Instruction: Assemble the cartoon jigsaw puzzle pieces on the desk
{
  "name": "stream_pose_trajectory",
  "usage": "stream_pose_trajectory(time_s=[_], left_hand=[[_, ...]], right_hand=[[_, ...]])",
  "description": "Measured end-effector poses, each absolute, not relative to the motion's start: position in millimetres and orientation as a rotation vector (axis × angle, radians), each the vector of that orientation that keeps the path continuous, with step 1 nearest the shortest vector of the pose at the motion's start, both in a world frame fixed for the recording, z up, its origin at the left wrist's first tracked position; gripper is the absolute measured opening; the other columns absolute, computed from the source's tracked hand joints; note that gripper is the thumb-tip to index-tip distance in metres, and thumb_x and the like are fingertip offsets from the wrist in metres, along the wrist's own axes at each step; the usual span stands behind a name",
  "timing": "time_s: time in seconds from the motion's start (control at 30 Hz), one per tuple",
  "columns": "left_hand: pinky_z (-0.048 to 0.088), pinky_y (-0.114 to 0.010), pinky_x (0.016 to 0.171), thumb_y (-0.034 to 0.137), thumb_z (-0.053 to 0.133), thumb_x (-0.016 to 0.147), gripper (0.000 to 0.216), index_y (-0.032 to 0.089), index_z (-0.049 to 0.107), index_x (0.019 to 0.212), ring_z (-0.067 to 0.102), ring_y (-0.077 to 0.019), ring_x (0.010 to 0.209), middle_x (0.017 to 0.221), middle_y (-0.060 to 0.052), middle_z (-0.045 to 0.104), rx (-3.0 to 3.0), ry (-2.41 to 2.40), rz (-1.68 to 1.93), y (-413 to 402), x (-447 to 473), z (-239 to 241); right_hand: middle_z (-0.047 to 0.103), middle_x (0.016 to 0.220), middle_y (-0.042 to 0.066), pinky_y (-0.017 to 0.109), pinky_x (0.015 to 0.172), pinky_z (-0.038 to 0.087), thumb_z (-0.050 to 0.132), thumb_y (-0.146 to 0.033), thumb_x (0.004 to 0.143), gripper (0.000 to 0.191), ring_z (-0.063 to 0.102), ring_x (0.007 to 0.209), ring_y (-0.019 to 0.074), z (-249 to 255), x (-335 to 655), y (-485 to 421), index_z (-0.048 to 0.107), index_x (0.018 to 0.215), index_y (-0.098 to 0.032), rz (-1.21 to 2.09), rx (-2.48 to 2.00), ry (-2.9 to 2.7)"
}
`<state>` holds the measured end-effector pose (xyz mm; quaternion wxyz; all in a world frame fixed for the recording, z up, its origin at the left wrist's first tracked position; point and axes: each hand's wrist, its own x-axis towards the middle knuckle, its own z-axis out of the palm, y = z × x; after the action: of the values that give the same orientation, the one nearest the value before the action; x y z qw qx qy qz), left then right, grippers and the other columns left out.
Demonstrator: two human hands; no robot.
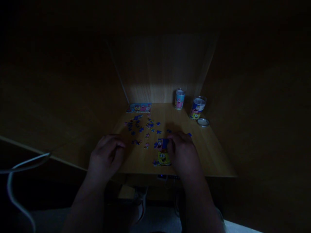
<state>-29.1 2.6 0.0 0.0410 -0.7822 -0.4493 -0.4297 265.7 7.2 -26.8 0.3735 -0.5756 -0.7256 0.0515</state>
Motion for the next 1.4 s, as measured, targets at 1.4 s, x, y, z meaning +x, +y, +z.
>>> stream_pose_trajectory(time_s=[1.4], left_hand=[[0.054,-0.048,0.097,0.023,0.091,0.098,0.015,0.026,0.076,0.094,0.072,-0.0277,0.104,0.108,-0.002,0.080,-2.767,-1.581,-1.190,13,-3,-12]], right_hand=[[0.080,0.110,0.009,0.048,0.097,0.056,0.062,-0.026,0.109,0.017,0.073,0.103,0.0289,-28,264,10,0.078,0.104,-0.026,0.169,-1.434,-2.042]])
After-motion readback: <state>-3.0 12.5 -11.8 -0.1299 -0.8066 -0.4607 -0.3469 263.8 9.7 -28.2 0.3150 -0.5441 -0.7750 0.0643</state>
